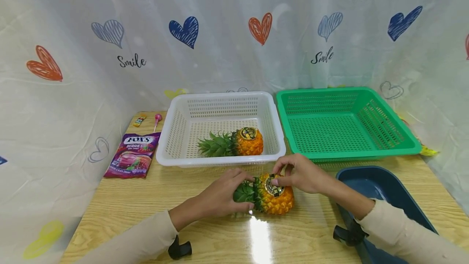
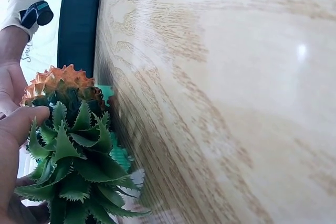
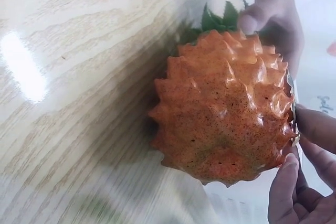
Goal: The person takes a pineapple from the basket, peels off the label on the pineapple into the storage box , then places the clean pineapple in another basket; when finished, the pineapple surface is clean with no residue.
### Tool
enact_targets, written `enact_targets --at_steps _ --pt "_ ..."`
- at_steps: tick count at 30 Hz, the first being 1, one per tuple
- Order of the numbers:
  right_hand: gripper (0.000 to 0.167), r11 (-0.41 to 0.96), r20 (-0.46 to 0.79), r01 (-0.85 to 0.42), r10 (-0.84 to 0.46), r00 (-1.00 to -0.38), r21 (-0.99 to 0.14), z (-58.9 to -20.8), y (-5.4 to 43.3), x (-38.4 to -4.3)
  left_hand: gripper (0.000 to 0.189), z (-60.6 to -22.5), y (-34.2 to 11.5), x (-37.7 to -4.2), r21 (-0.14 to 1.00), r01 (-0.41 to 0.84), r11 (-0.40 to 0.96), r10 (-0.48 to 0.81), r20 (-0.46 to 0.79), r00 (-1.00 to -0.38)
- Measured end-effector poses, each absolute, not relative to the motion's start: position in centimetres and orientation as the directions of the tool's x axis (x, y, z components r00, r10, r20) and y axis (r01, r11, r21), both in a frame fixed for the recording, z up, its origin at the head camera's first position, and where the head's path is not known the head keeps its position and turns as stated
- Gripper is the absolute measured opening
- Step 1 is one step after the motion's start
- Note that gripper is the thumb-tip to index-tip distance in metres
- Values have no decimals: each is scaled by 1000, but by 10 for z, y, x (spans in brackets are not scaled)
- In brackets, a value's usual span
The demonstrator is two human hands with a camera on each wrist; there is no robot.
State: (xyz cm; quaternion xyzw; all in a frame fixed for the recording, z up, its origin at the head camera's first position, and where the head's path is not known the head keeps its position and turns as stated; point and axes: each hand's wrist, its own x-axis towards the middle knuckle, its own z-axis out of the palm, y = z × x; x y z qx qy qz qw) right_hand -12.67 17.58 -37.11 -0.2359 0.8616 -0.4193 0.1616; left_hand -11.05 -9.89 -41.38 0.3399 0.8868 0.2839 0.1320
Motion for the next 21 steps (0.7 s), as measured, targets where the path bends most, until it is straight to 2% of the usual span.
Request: enact_targets --at_steps 12,21 --pt "11 499 -37 -316 -577 -816 -807 -368 176 -126 61 -413 -99 -110 595 520 612 675 -51 -736" --pt "15 494 -49 -335 -614 -788 -802 -364 176 -128 60 -414 -99 -112 604 520 604 680 -51 -731"
